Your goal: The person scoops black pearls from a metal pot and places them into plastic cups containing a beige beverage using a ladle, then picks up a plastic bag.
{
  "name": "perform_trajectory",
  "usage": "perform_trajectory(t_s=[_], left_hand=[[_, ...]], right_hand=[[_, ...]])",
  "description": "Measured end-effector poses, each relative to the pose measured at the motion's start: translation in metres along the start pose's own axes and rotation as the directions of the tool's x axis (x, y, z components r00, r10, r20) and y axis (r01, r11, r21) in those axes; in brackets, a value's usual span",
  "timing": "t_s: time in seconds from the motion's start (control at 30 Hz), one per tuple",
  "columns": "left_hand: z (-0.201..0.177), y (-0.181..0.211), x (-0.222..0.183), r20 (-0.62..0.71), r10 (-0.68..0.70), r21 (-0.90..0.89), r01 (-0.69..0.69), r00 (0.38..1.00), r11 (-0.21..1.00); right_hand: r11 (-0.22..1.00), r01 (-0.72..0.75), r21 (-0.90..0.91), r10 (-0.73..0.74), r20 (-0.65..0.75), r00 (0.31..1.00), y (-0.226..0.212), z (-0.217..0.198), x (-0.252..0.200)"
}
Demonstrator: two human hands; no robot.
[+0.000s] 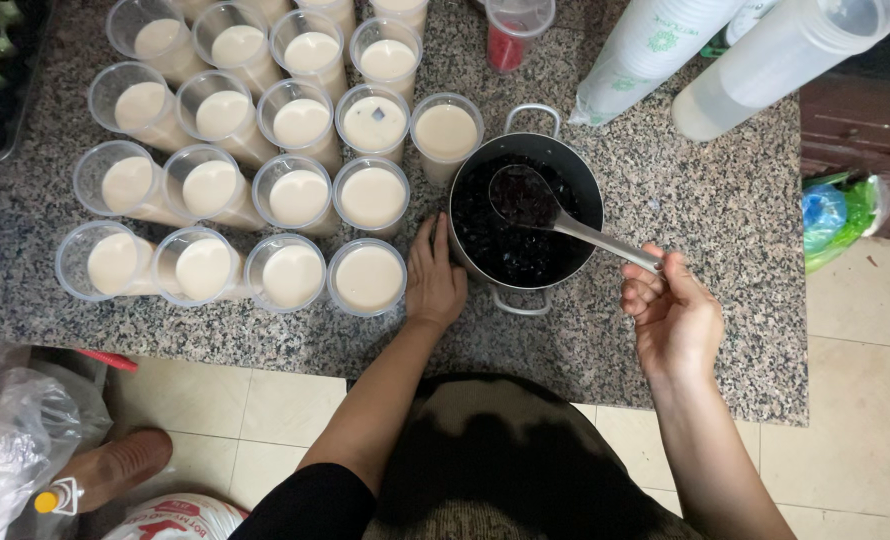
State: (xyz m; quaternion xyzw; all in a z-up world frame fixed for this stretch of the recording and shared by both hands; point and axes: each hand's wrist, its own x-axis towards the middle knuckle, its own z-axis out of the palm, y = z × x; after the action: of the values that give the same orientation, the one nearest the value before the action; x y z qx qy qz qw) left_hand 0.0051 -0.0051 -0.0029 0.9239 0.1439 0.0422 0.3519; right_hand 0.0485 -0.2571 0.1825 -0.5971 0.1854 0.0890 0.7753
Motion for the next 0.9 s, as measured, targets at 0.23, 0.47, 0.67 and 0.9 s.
perform_trajectory(t_s=[0.23,0.47,0.67,0.9], left_hand=[[-0.0017,0.0012,-0.0009,-0.012,0.001,-0.004,-0.001,1.000,1.000],[0.0000,0.0003,-0.0007,-0.015,0.012,0.006,-0.012,1.000,1.000],[0.0025,0.0002,-0.0012,-0.021,0.025,-0.017,-0.025,0.999,1.000],[0.0010,-0.0007,-0.0011,-0.009,0.022,-0.026,-0.022,1.000,0.999]], right_hand=[[1.000,-0.002,-0.020,0.002,-0.003,1.000,0.0074,0.0037,-0.0023],[0.999,0.019,0.044,-0.019,-0.020,1.000,0.0020,-0.0022,-0.0053],[0.999,0.023,0.030,-0.022,-0.014,1.000,0.0051,-0.0015,-0.0036],[1.000,0.011,0.022,-0.010,-0.026,1.000,0.0044,0.0006,-0.0021]])
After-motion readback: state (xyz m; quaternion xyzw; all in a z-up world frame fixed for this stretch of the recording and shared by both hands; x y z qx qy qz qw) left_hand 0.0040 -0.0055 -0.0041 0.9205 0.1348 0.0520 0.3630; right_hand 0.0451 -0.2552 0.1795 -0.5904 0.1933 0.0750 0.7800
